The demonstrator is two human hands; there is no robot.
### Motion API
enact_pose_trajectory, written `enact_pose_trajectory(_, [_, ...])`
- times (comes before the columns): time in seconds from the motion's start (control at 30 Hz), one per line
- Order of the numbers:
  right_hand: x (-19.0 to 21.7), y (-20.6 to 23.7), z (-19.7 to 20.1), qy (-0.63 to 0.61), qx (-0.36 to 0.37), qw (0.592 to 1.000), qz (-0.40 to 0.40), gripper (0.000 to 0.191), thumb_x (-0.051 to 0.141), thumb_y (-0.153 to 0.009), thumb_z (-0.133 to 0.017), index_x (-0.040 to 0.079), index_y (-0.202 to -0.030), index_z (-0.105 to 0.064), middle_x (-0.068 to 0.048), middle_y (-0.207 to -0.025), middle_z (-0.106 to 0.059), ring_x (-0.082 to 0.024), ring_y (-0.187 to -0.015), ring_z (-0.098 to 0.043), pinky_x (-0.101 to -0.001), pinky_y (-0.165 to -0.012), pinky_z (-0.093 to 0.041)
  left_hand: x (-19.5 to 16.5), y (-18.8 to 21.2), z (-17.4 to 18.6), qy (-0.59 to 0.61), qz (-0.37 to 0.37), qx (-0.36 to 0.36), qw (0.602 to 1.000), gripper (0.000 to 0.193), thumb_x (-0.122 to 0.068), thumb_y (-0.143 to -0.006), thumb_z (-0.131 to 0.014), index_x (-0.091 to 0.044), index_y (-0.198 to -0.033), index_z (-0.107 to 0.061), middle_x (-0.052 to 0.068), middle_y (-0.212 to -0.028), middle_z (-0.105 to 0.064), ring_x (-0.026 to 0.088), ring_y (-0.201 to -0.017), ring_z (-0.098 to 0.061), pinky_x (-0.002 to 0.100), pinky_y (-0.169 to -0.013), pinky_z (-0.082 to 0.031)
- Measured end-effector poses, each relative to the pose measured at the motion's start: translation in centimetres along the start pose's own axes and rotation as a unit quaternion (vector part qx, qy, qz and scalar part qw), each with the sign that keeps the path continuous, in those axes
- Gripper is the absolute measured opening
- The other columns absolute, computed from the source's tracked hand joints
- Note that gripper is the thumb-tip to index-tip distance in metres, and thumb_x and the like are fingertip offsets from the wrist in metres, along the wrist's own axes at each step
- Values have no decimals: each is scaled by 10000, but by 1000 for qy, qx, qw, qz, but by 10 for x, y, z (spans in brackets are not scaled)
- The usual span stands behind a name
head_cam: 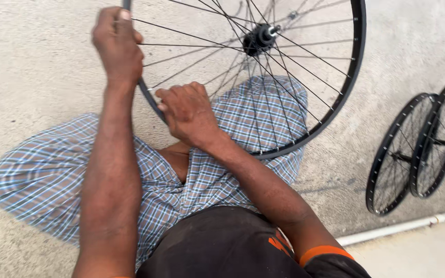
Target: The person sits on the floor and uses a spoke wrench to tighten the nipples on the spokes of a bicycle wheel. They rotate the wheel periodically to access different spokes and continue adjusting tension throughout the clip.
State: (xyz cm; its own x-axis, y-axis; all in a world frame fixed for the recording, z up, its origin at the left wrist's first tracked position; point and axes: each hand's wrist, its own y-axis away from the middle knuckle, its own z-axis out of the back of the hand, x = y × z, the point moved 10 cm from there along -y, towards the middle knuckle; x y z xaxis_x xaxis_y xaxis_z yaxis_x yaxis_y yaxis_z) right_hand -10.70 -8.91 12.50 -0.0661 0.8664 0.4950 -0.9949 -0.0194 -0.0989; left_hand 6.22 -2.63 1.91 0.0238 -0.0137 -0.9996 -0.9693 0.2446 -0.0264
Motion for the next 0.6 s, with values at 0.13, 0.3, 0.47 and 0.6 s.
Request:
enact_pose_trajectory(0.13, [-18,-15,-6,-82,62,995,9,304,105,-935,-626,58,-1234,-655,-125,-1081,-739,-308,-1010,-700,-482,-901,-498,9,-5,1,-64,-6,-25,998,262,-252,-1135,-571,-30,-1009,-633,8,-671,-612,86,-588,-620,290,-517,-473])
enact_pose_trajectory(0.3, [-44,-25,-34,-105,205,972,-57,246,86,-956,-628,59,-1196,-675,-107,-1016,-762,-264,-914,-746,-439,-865,-549,25,-6,-1,-74,42,-20,996,252,-254,-1120,-540,-40,-1029,-639,8,-715,-642,79,-616,-655,289,-515,-512])
enact_pose_trajectory(0.47, [-43,-29,-41,-98,209,973,-15,211,136,-907,-729,44,-1092,-687,-102,-927,-754,-255,-828,-737,-444,-800,-556,43,-4,0,-103,100,-11,990,251,-267,-1106,-527,-52,-1033,-635,10,-712,-644,82,-595,-653,288,-500,-519])
enact_pose_trajectory(0.6, [-31,-24,-38,-74,199,975,65,151,140,-877,-758,57,-974,-678,-84,-876,-726,-241,-769,-704,-455,-751,-549,49,-2,1,-126,119,-2,985,241,-273,-1095,-550,-51,-1030,-619,16,-701,-641,87,-582,-631,294,-504,-500])
